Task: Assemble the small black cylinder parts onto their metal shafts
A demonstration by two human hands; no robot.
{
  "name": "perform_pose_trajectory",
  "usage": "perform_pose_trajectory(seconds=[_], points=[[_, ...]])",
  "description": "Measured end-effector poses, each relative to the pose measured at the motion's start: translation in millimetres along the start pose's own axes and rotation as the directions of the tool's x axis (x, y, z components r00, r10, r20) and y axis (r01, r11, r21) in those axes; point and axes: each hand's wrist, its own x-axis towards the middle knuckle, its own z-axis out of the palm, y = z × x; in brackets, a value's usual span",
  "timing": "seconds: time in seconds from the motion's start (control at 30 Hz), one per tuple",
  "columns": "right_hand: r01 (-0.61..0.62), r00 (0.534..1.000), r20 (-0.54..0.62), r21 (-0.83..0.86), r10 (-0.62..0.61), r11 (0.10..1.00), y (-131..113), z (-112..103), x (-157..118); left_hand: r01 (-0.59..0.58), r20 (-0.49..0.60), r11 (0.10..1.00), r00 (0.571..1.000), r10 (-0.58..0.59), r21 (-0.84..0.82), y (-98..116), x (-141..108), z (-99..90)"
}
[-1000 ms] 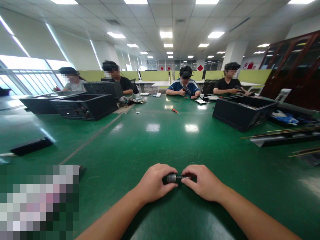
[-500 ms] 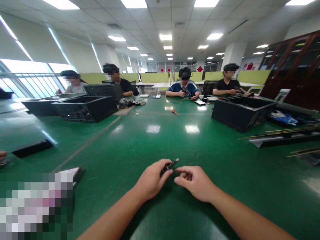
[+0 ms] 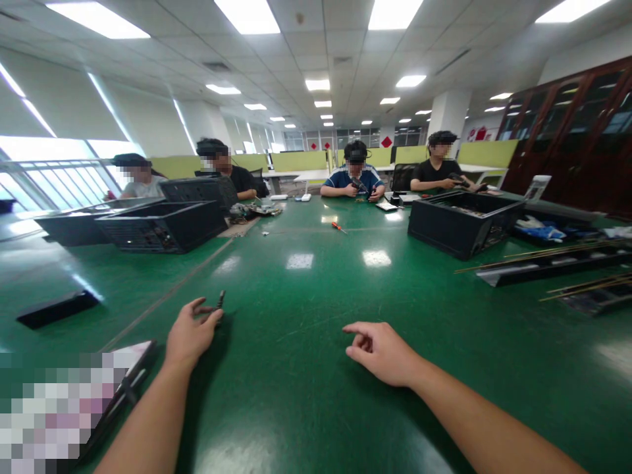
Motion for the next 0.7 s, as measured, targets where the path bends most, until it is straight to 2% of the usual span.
perform_pose_trajectory(seconds=[0.3, 0.47, 0.53, 0.6, 0.63, 0.67, 0.7], points=[[-0.002, 1.0, 0.014, -0.051, 0.003, 0.999, 5.2, -2.6, 1.2, 0.039, -0.077, 0.999, 0.996, -0.041, -0.016, -12.3, 3.3, 0.2], [0.008, 1.0, 0.022, -0.057, -0.007, 0.998, 5.3, -2.9, 0.6, 0.013, -0.167, 1.0, 0.986, -0.008, 0.027, -6.8, -0.5, -4.9], [0.003, 1.0, 0.02, -0.053, -0.002, 0.999, 6.0, -2.9, 1.1, -0.072, -0.304, 0.997, 0.949, 0.077, 0.03, 2.2, -7.0, -6.1], [-0.001, 1.0, 0.019, -0.048, 0.002, 0.999, 6.8, -2.9, 2.0, -0.249, -0.469, 0.968, 0.851, 0.239, 0.041, 17.1, -19.2, -4.8], [-0.003, 1.0, 0.016, -0.046, 0.004, 0.999, 7.1, -2.9, 2.4, -0.352, -0.505, 0.935, 0.8, 0.325, 0.043, 26.4, -27.7, -2.4], [-0.006, 1.0, 0.012, -0.045, 0.007, 0.999, 7.2, -3.1, 2.9, -0.459, -0.479, 0.888, 0.772, 0.418, 0.033, 36.6, -37.8, 1.5], [-0.008, 1.0, 0.006, -0.047, 0.008, 0.999, 7.2, -3.4, 3.3, -0.553, -0.392, 0.833, 0.765, 0.511, 0.005, 47.1, -49.0, 7.0]])
